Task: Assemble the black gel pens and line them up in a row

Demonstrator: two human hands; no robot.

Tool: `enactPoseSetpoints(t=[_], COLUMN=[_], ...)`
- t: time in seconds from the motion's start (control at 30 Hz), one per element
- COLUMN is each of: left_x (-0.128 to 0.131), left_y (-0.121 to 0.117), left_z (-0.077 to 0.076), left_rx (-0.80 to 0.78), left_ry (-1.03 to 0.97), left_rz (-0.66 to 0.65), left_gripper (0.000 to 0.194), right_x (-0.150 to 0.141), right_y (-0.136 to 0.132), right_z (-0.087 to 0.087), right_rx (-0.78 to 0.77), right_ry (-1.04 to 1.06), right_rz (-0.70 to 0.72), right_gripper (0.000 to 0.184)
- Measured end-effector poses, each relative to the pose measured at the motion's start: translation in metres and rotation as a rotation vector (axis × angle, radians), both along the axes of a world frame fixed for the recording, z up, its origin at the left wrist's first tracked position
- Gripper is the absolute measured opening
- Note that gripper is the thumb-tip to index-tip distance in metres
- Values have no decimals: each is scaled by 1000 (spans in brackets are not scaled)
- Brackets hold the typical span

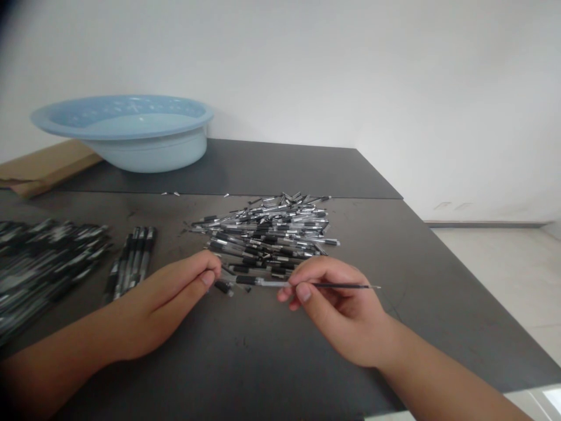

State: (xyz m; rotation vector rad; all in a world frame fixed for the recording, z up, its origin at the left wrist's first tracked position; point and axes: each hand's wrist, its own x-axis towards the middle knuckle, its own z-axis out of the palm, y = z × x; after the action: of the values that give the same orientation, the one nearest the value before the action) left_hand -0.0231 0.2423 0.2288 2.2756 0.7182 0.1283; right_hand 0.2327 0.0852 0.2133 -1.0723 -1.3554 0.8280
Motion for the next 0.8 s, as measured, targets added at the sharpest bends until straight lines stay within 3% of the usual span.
enactPoseSetpoints(t=[0.8], left_x=[-1], left_y=[0], left_z=[-2], left_rx=[2], left_ry=[4], left_rz=[-20], left_gripper=[34], right_x=[2], right_y=[-2], right_z=[5], right_rx=[50], right_ry=[-52], right_rz=[-15], right_gripper=[20])
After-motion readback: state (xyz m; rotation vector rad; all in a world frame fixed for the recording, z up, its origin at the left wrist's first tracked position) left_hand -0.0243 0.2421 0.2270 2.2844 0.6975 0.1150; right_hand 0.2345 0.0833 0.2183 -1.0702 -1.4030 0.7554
